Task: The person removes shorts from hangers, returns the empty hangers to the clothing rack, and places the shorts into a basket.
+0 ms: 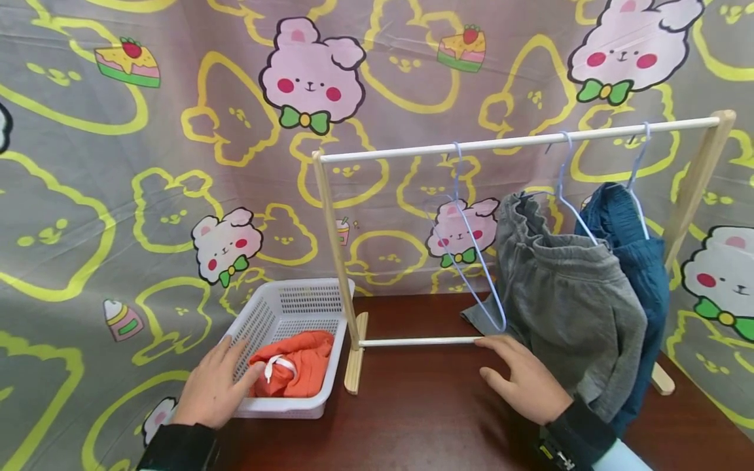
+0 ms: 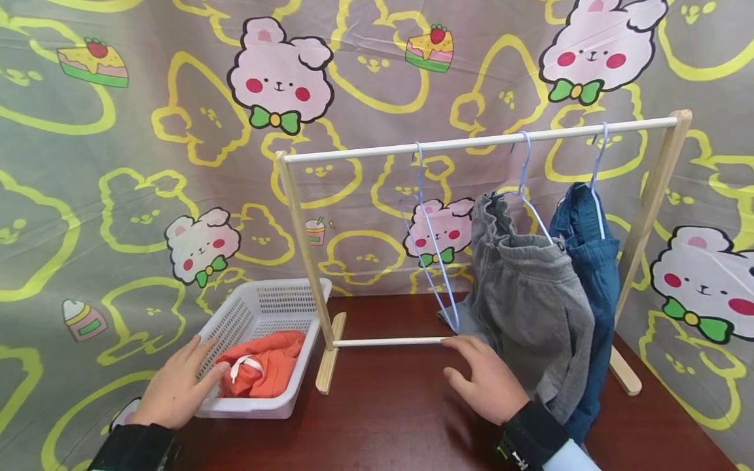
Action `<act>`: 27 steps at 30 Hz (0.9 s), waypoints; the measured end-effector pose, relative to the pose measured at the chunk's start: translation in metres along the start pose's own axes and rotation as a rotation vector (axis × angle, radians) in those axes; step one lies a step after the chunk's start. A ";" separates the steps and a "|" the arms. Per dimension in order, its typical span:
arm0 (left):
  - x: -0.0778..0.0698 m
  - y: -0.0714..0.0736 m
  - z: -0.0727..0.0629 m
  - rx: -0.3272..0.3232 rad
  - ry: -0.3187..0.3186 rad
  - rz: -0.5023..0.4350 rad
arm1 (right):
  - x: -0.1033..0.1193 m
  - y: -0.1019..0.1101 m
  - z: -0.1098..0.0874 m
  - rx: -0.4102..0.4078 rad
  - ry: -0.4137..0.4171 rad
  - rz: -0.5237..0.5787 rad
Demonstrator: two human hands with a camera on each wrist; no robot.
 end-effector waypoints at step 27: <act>-0.167 0.052 0.074 0.013 -0.265 -0.591 | 0.008 -0.006 0.001 -0.042 0.050 -0.009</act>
Point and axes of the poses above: each hand's wrist, its own z-axis towards the middle knuckle, its own y-axis out of the back of the hand, x = y × z, the point moved 9 cm from there along z, towards the middle knuckle, and after that the axes turned 8 degrees about y, right-handed, at the moved point
